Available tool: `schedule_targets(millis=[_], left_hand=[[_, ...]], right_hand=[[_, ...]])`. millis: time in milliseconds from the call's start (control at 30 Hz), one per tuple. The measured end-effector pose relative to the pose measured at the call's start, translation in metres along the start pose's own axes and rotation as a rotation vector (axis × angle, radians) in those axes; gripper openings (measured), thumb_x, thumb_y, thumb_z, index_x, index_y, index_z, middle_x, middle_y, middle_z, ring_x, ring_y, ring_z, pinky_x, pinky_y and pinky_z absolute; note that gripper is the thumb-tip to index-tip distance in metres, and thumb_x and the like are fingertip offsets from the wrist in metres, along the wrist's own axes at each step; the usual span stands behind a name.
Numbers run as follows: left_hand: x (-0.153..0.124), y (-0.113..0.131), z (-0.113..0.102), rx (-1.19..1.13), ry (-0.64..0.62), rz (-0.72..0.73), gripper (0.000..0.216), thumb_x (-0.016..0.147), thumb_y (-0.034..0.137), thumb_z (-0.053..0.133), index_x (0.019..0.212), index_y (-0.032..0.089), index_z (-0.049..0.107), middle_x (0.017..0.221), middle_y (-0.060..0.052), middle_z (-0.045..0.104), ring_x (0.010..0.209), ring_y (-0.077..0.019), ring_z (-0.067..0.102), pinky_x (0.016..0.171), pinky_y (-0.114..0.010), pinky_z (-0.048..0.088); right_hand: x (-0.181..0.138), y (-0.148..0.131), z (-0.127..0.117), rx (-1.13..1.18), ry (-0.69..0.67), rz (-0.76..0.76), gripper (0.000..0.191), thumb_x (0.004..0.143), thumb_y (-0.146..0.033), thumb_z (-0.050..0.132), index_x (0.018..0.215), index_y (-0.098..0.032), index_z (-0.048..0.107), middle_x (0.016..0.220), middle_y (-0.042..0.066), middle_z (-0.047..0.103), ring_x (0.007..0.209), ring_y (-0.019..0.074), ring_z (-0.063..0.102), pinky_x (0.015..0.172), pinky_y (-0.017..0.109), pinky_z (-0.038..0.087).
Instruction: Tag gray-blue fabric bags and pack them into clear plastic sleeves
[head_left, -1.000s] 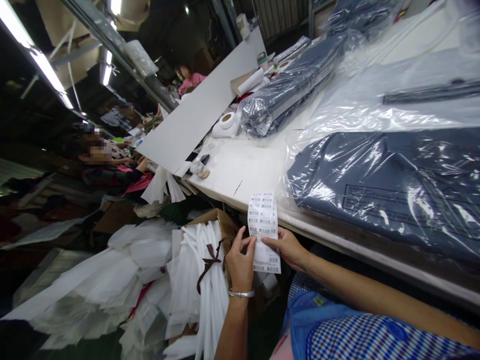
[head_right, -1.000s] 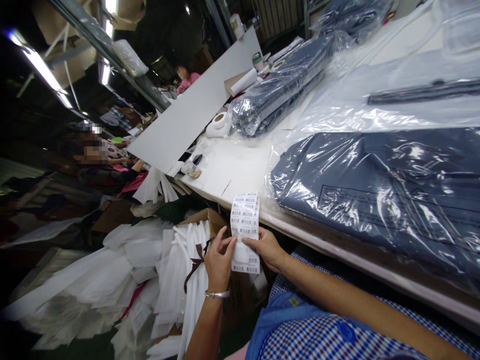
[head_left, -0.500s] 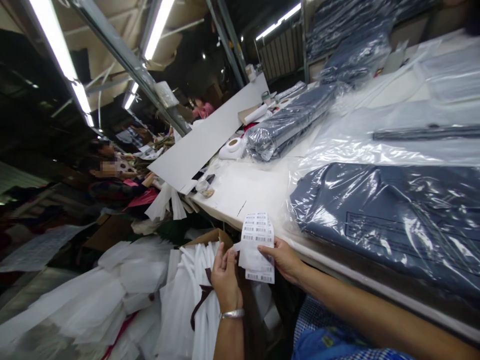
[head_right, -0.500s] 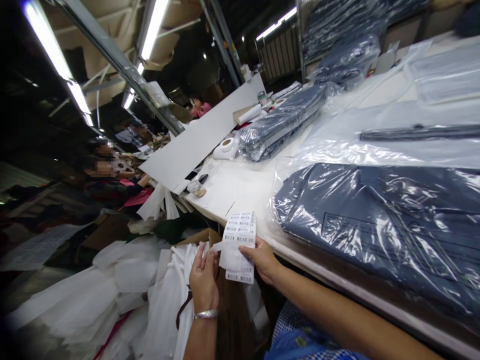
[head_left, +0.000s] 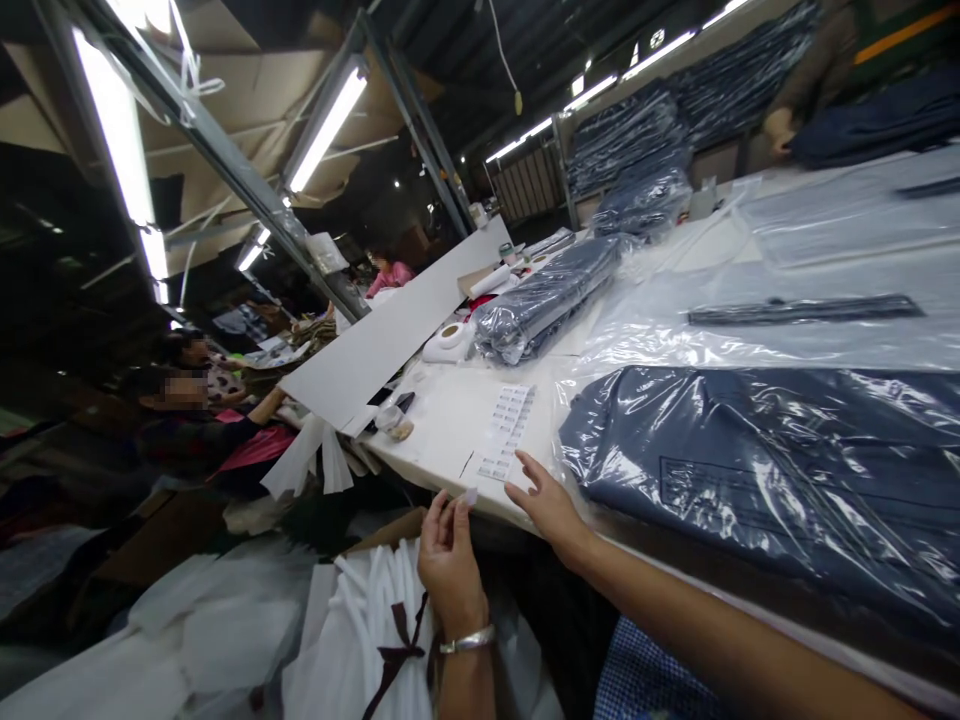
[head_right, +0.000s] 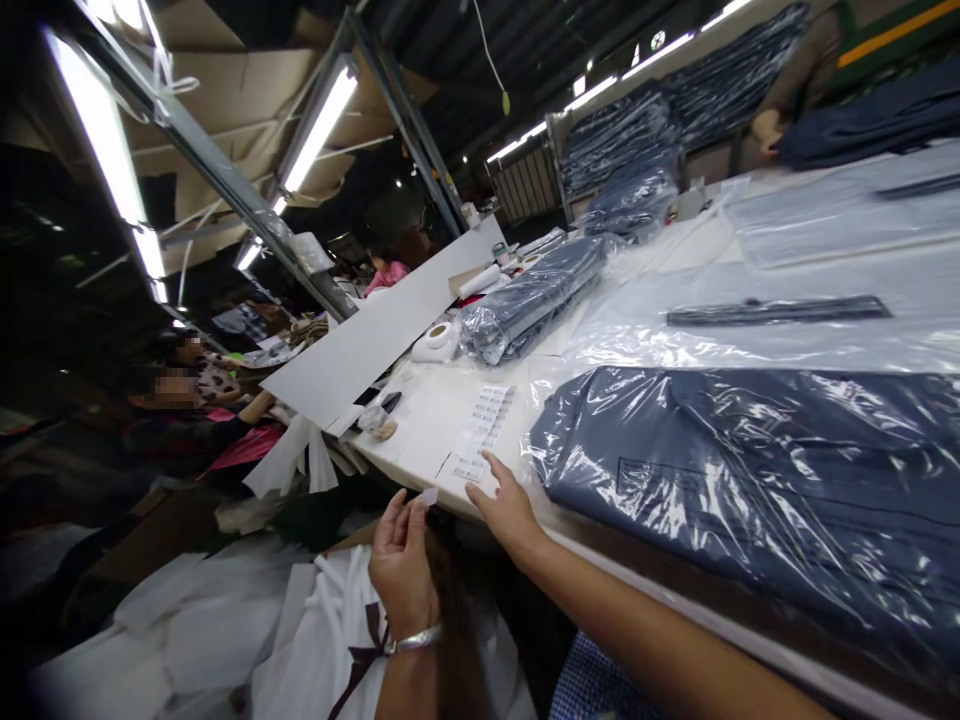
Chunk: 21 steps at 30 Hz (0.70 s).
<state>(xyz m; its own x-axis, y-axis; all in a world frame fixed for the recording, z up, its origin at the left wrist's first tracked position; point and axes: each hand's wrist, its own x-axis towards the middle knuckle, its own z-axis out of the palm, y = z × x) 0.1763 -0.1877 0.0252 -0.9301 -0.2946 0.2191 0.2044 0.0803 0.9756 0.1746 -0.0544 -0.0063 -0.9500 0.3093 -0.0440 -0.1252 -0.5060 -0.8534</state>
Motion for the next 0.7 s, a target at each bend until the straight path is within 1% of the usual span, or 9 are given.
schedule_targets(millis=[67,133,167,267,367,467,567,633,700], left_hand=[[-0.01,0.002,0.016,0.157,-0.061,0.173,0.042,0.083,0.038,0.069,0.12,0.022,0.062,0.103,-0.007,0.074,0.097,-0.0187,0.069,0.094,-0.033,0.052],[-0.023,0.004,0.033,0.316,-0.113,0.422,0.038,0.085,0.035,0.067,0.12,0.022,0.063,0.1,-0.005,0.075,0.091,-0.0177,0.07,0.089,-0.031,0.054],[-0.03,0.005,0.042,0.364,-0.146,0.565,0.036,0.085,0.031,0.067,0.12,0.022,0.063,0.098,-0.005,0.075,0.088,-0.017,0.07,0.085,-0.03,0.054],[-0.052,0.005,0.068,0.376,-0.274,0.95,0.035,0.083,0.019,0.069,0.118,0.021,0.064,0.098,-0.004,0.076,0.086,-0.0158,0.07,0.081,-0.029,0.055],[-0.071,0.006,0.09,0.311,-0.387,1.173,0.04,0.079,0.009,0.072,0.117,0.018,0.065,0.101,-0.005,0.075,0.089,-0.0156,0.069,0.084,-0.028,0.054],[-0.088,0.008,0.106,0.237,-0.479,1.298,0.043,0.076,0.005,0.073,0.117,0.015,0.065,0.101,-0.006,0.076,0.092,-0.017,0.069,0.085,-0.029,0.054],[-0.104,0.012,0.119,0.169,-0.619,1.353,0.043,0.077,0.005,0.072,0.118,0.014,0.064,0.101,-0.007,0.075,0.095,-0.0181,0.069,0.087,-0.031,0.053],[-0.113,0.018,0.126,0.112,-0.738,1.326,0.042,0.079,0.006,0.07,0.119,0.015,0.063,0.102,-0.006,0.075,0.098,-0.0182,0.068,0.089,-0.032,0.052],[-0.119,0.026,0.135,0.054,-0.821,1.198,0.039,0.082,0.008,0.066,0.12,0.018,0.062,0.105,-0.006,0.074,0.101,-0.0183,0.067,0.092,-0.033,0.052]], right_hand=[[-0.035,-0.014,-0.014,-0.05,-0.015,-0.018,0.046,0.073,-0.042,0.077,0.113,-0.024,0.067,0.128,0.008,0.063,0.125,0.0264,0.053,0.108,0.041,0.039],[-0.061,-0.034,-0.027,-0.018,-0.037,-0.003,0.042,0.075,-0.046,0.076,0.108,-0.02,0.068,0.116,0.009,0.068,0.115,0.026,0.059,0.105,0.04,0.041],[-0.069,-0.044,-0.034,0.013,-0.021,-0.001,0.043,0.076,-0.047,0.076,0.107,-0.019,0.067,0.112,0.009,0.069,0.113,0.0253,0.06,0.104,0.039,0.042],[-0.084,-0.069,-0.054,0.104,0.102,-0.047,0.04,0.078,-0.048,0.075,0.103,-0.018,0.065,0.104,0.006,0.068,0.106,0.0216,0.061,0.098,0.036,0.044],[-0.093,-0.082,-0.076,0.176,0.201,-0.111,0.035,0.079,-0.046,0.075,0.095,-0.018,0.063,0.094,0.003,0.066,0.094,0.0166,0.061,0.091,0.032,0.047],[-0.105,-0.089,-0.096,0.216,0.286,-0.159,0.031,0.079,-0.043,0.076,0.09,-0.017,0.062,0.087,0.001,0.063,0.085,0.0138,0.059,0.086,0.029,0.048],[-0.12,-0.098,-0.115,0.209,0.367,-0.179,0.029,0.079,-0.042,0.075,0.087,-0.018,0.062,0.085,0.0,0.062,0.084,0.0138,0.058,0.082,0.028,0.049],[-0.128,-0.107,-0.13,0.155,0.413,-0.19,0.028,0.08,-0.043,0.074,0.086,-0.018,0.062,0.085,0.0,0.062,0.084,0.0146,0.059,0.082,0.029,0.049],[-0.135,-0.12,-0.147,0.062,0.442,-0.191,0.029,0.08,-0.044,0.073,0.087,-0.019,0.062,0.085,0.0,0.062,0.083,0.0153,0.06,0.082,0.031,0.05]])
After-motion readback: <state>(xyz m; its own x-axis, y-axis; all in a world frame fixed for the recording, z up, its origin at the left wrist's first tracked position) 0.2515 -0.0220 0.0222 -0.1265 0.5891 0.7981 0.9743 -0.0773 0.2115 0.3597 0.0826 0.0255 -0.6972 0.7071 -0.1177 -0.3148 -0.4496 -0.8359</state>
